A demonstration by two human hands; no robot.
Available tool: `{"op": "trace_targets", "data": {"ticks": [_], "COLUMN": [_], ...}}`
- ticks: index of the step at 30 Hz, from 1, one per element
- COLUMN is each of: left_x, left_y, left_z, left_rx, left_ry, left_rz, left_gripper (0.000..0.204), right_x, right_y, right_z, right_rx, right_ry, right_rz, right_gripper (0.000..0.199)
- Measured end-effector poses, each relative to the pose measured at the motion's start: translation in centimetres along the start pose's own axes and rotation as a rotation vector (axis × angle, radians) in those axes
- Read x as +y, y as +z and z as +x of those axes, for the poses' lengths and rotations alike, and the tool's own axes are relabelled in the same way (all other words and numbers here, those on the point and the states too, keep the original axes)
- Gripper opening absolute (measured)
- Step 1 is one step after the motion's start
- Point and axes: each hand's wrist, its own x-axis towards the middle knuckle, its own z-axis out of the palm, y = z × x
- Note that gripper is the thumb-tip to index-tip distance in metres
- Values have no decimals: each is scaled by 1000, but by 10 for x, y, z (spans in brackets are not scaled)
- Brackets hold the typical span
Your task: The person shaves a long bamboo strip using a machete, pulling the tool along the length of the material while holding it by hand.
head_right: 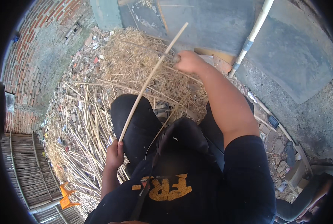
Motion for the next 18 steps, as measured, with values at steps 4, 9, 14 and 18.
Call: {"op": "trace_targets", "data": {"ticks": [4,9,14,18], "left_x": [-6,-4,-5,-6], "left_y": [-4,-1,-11,-14], "left_z": [-8,-8,2,0], "left_rx": [-11,2,-121,-175], "left_ry": [12,-1,-44,-106], "left_rz": [49,9,-114,-150], "left_gripper": [40,41,41,42], "right_x": [-16,-47,-43,2], "right_y": [-11,-8,-6,5], "right_z": [-11,-33,-31,-5], "right_rx": [3,-41,-176,39], "right_ry": [26,-197,-275,-61], "right_rz": [21,-74,-178,7], "right_gripper": [33,16,14,24]}}
